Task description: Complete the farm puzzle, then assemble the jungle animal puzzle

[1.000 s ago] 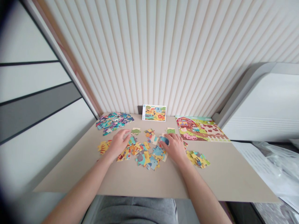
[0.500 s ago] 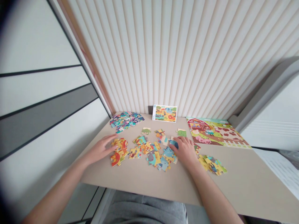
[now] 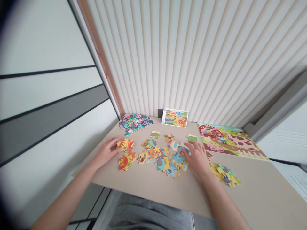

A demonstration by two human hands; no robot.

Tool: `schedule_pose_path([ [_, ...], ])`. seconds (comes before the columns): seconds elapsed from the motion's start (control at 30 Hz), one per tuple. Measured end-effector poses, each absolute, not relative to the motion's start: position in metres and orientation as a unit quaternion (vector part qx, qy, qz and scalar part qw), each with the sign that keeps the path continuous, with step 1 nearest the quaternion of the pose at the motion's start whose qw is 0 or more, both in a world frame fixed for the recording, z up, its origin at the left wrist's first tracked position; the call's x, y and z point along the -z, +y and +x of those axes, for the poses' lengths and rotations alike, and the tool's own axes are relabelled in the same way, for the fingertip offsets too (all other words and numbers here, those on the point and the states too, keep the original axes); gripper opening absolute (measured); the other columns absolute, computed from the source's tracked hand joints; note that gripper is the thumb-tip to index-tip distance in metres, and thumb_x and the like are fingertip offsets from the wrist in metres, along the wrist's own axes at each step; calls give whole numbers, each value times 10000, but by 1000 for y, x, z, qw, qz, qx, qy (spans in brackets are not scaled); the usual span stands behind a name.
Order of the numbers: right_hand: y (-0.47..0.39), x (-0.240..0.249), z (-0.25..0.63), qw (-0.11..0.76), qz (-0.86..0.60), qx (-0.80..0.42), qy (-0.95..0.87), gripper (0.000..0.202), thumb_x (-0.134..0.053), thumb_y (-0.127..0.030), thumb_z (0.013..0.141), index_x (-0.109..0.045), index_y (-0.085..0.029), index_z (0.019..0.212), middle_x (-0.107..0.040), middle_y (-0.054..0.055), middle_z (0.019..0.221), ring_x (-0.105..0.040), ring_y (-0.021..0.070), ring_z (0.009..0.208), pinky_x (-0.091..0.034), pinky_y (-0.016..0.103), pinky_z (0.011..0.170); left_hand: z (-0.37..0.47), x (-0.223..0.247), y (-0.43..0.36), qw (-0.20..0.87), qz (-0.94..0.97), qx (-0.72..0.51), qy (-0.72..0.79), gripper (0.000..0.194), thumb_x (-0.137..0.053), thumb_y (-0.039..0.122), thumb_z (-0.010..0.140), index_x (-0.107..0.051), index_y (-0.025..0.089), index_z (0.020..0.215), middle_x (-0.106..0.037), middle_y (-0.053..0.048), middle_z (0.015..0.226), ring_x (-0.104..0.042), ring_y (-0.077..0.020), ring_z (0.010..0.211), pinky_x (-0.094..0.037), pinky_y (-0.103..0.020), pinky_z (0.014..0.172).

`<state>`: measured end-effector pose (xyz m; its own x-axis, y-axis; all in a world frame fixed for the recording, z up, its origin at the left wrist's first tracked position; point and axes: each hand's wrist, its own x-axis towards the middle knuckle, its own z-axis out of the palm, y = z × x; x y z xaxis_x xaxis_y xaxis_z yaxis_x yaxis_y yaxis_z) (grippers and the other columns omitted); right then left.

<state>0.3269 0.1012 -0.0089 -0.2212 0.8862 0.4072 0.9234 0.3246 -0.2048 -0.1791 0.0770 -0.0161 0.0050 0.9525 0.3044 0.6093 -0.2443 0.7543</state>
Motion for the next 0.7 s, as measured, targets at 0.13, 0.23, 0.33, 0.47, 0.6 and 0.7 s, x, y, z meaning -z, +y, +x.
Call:
schedule_pose_path([
  [0.13,99,7,324,231,-581,43,-779,410,-457,-537,1039,-730,-285,1211,-656,108,1336,-597,321,1251,-479,504,1015,-178,17,78,254,632,-442,583,593,-710,578,832,-675,215,1301,-668,-103,1199,-688,-266,1077,-577,-390,915],
  [0.23,97,3,322,242,-574,46,-781,395,-458,-526,1042,-742,-289,1181,-658,106,1335,-594,313,1259,-470,496,1027,-177,16,78,290,598,-457,591,593,-725,639,804,-702,186,1186,-720,-116,1135,-709,-278,1024,-580,-388,870],
  [0.33,95,0,321,245,-574,43,-780,400,-447,-523,1048,-745,-285,1171,-660,108,1333,-593,312,1264,-458,498,1043,-177,12,77,322,568,-461,600,576,-753,669,777,-702,183,1082,-758,-104,1057,-728,-273,940,-578,-370,816],
  [0.47,94,0,321,240,-578,35,-779,409,-446,-532,1048,-747,-287,1175,-659,110,1334,-595,317,1256,-448,515,1054,-174,5,75,348,543,-468,604,545,-766,681,764,-708,188,990,-775,-85,983,-733,-273,899,-570,-361,804],
  [0.6,95,2,321,235,-580,36,-780,414,-444,-540,1046,-751,-292,1172,-656,111,1341,-592,324,1258,-453,525,1039,-170,4,75,351,521,-490,604,555,-777,698,739,-721,191,958,-782,-83,964,-726,-289,944,-562,-382,865],
  [0.7,95,2,321,234,-580,39,-779,418,-440,-546,1046,-751,-297,1172,-657,110,1344,-588,327,1265,-455,528,1033,-171,6,77,332,491,-525,611,626,-785,723,705,-712,174,997,-779,-91,993,-719,-290,981,-559,-384,888],
])
